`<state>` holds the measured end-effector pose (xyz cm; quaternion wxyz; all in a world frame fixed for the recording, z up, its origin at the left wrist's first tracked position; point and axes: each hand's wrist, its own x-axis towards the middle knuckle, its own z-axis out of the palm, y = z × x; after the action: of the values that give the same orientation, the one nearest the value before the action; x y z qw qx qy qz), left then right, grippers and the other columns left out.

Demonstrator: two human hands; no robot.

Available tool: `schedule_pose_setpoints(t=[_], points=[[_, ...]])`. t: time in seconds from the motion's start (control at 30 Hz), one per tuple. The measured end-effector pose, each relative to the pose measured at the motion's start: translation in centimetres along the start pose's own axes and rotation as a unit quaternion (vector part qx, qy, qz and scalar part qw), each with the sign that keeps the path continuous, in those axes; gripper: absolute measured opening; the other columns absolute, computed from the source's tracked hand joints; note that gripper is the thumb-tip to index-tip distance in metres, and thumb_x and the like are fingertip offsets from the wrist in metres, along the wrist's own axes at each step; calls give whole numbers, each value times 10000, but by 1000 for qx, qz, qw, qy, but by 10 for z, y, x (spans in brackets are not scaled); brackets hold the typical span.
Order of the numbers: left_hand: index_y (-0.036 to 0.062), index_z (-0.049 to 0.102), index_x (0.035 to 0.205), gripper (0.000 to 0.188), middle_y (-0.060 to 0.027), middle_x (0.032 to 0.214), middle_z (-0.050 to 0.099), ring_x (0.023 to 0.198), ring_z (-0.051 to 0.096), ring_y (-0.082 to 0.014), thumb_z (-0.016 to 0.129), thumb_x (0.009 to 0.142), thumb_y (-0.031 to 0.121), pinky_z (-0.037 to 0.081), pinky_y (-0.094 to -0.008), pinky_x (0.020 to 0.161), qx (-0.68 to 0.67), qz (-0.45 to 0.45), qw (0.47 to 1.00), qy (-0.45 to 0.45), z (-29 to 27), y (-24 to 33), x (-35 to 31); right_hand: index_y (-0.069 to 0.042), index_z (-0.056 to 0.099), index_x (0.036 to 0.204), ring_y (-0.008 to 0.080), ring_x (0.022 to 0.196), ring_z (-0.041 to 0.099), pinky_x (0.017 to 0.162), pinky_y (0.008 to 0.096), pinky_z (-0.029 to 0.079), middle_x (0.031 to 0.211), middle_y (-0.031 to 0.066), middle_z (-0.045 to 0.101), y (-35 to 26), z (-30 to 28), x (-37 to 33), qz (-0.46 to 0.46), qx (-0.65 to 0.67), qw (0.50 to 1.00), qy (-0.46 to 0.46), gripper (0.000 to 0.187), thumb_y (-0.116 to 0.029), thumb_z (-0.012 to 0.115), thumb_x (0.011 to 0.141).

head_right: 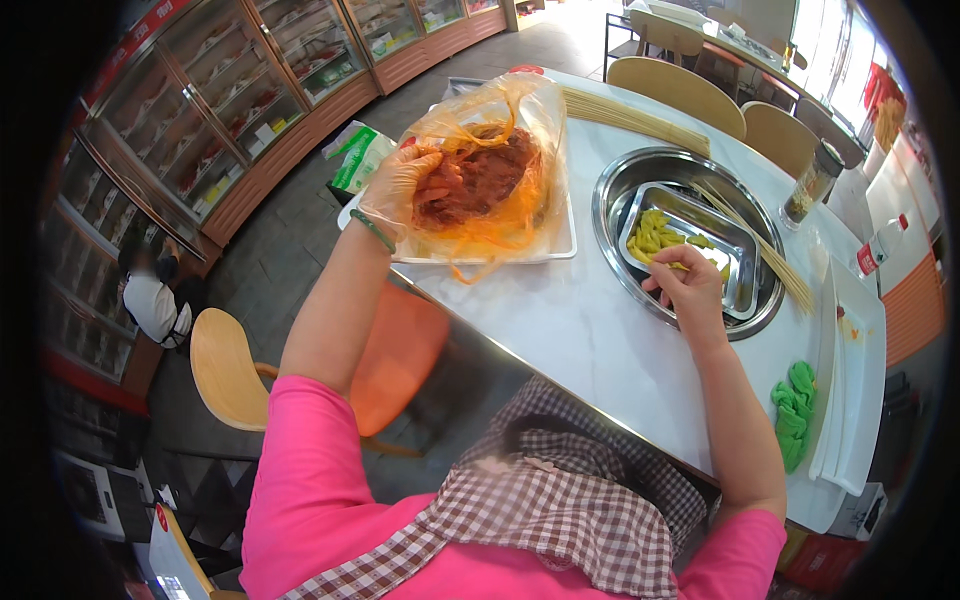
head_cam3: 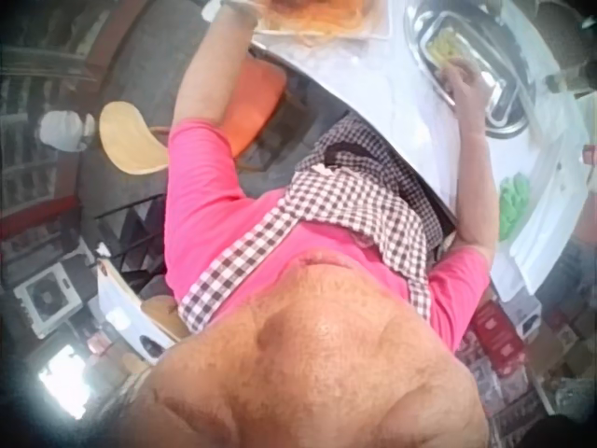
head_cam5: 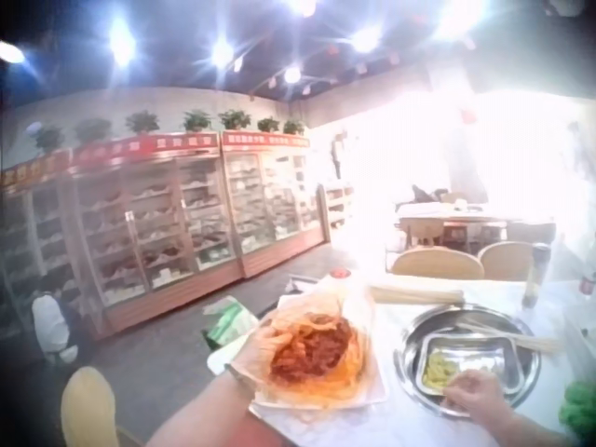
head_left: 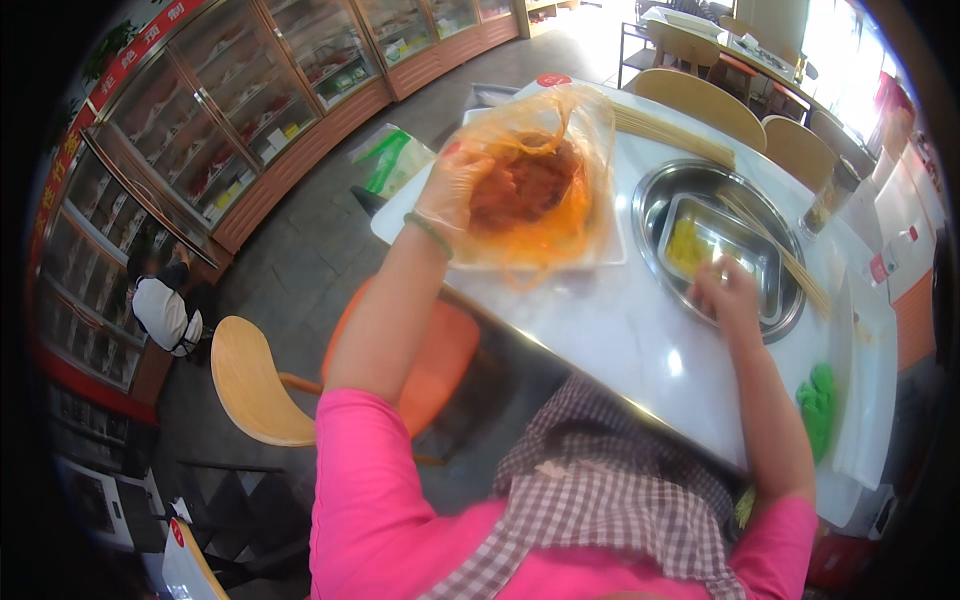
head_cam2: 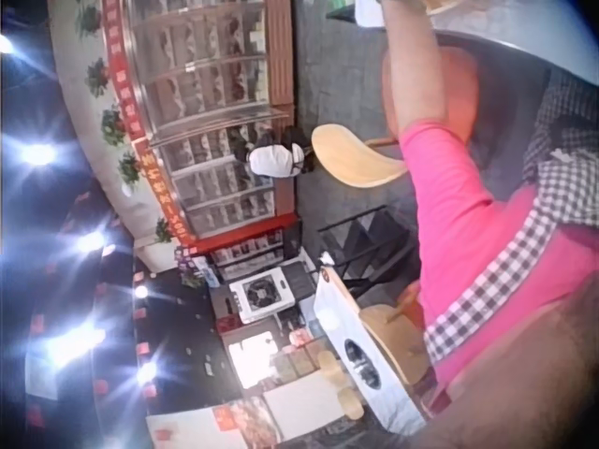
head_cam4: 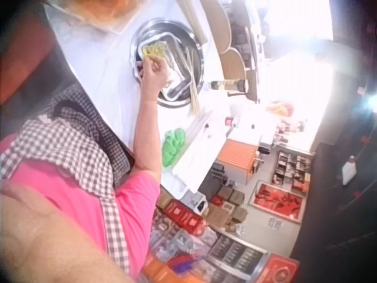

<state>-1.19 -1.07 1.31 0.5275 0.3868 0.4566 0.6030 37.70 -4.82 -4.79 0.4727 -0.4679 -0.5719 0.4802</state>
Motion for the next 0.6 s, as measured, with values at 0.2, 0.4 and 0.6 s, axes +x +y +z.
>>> schedule_pose_setpoints(t=[0.2, 0.4, 0.6], points=[[28, 627, 1143, 197, -108, 967, 723, 844, 738, -201, 581, 1014, 169, 588, -236, 651, 37, -44, 996, -74, 8, -3, -3, 13, 642, 955, 84, 725, 645, 668, 221, 521, 831, 24, 665, -47, 67, 27, -125, -27, 988, -86, 88, -38, 692, 903], [19, 620, 1115, 205, -96, 982, 705, 828, 747, -214, 595, 1009, 192, 574, -229, 619, 25, -45, 993, -107, 13, -18, -1, 20, 678, 931, 98, 742, 663, 700, 256, 540, 807, 52, 696, -66, 136, 63, -188, -57, 969, -147, 83, -33, 692, 868], [23, 612, 1123, 200, -109, 1023, 688, 809, 738, -227, 593, 999, 180, 586, -266, 658, 21, -51, 990, -127, 14, -12, -9, -1, 698, 919, 150, 729, 685, 707, 290, 548, 812, 79, 726, -68, 158, 81, -235, -158, 954, -96, 105, -65, 718, 838]])
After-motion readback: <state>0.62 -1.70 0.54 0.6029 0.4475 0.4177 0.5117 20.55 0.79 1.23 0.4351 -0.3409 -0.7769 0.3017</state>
